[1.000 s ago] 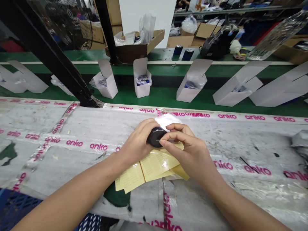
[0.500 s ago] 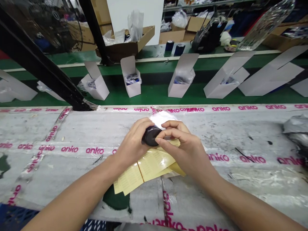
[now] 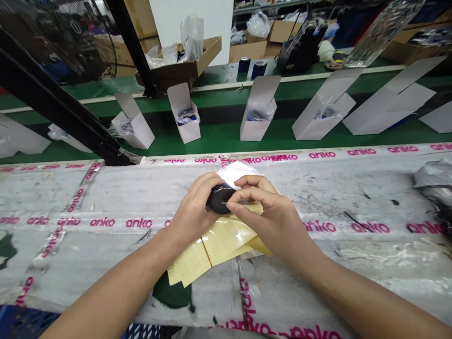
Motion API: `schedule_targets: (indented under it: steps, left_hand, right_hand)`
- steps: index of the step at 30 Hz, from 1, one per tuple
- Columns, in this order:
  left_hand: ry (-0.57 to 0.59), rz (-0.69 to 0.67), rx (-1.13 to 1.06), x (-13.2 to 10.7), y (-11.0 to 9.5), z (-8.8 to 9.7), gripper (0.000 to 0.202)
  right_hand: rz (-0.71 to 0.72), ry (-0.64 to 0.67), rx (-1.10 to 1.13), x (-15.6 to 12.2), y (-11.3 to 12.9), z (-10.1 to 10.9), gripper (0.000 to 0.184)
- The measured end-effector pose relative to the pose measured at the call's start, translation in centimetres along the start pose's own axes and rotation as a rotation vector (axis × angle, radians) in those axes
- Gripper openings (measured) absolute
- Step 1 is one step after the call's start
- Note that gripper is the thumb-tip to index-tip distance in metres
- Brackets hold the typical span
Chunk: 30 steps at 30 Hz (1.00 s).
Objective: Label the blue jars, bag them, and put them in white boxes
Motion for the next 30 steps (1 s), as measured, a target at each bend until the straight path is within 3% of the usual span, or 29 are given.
schedule_targets:
  steps: [6, 30]
  left_hand:
    - [0.004, -0.016, 0.009, -0.07, 0.07, -0.09, 0.051]
    - [0.028, 0.023, 0.007, 0.16, -0.15, 0.03, 0.050]
  right_hand:
    - [0.018, 0.027, -0.014, -0.19, 0.37, -0.23, 0.011]
    - [0.033, -0.063, -0.034, -0.29, 0.11, -0.28, 0.012]
Point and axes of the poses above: each hand's wrist, its own x-axis towards the middle knuckle, its own z-axis out of the back of the hand, y = z × x, the point moved 7 cm from there along x, towards the middle knuckle, and after that the axes turned 7 degrees about -z, right-handed, at the moved point
